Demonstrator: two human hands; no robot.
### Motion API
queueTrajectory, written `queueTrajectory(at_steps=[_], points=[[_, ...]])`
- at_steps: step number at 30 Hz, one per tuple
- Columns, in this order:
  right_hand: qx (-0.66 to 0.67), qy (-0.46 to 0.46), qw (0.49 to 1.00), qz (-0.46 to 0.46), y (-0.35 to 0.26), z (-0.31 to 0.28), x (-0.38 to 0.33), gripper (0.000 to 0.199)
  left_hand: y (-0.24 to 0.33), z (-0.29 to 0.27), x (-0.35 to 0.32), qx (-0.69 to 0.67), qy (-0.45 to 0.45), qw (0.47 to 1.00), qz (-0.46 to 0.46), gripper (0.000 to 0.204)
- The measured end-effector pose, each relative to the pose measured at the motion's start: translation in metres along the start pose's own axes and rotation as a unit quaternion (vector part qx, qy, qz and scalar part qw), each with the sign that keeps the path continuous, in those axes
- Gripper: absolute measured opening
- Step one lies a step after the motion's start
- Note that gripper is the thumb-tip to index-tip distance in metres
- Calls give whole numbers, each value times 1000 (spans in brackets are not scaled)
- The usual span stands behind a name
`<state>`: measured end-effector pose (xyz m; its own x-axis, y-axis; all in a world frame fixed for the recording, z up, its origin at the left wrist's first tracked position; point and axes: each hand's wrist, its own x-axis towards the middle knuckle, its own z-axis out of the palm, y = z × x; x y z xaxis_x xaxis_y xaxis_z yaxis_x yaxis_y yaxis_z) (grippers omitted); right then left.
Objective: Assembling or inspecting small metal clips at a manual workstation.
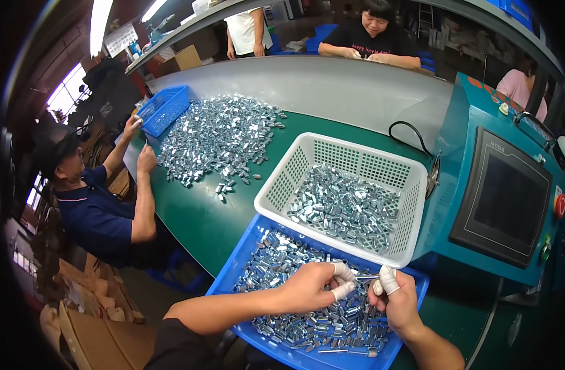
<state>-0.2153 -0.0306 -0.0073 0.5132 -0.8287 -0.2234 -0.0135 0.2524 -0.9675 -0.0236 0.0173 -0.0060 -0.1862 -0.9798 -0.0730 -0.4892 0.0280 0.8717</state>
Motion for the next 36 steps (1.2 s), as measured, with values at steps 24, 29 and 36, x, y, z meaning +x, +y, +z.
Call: queueTrajectory(at_steps=[24,29,36], points=[[-29,18,997,-71,4,4,-4,35,0,6,-5,-310,38,950,-15,22],[-90,8,991,-98,5,6,-8,35,-5,7,-10,-243,65,967,34,21],[-63,-42,997,-36,-3,5,-2,37,-3,9,-4,-172,103,974,107,18]])
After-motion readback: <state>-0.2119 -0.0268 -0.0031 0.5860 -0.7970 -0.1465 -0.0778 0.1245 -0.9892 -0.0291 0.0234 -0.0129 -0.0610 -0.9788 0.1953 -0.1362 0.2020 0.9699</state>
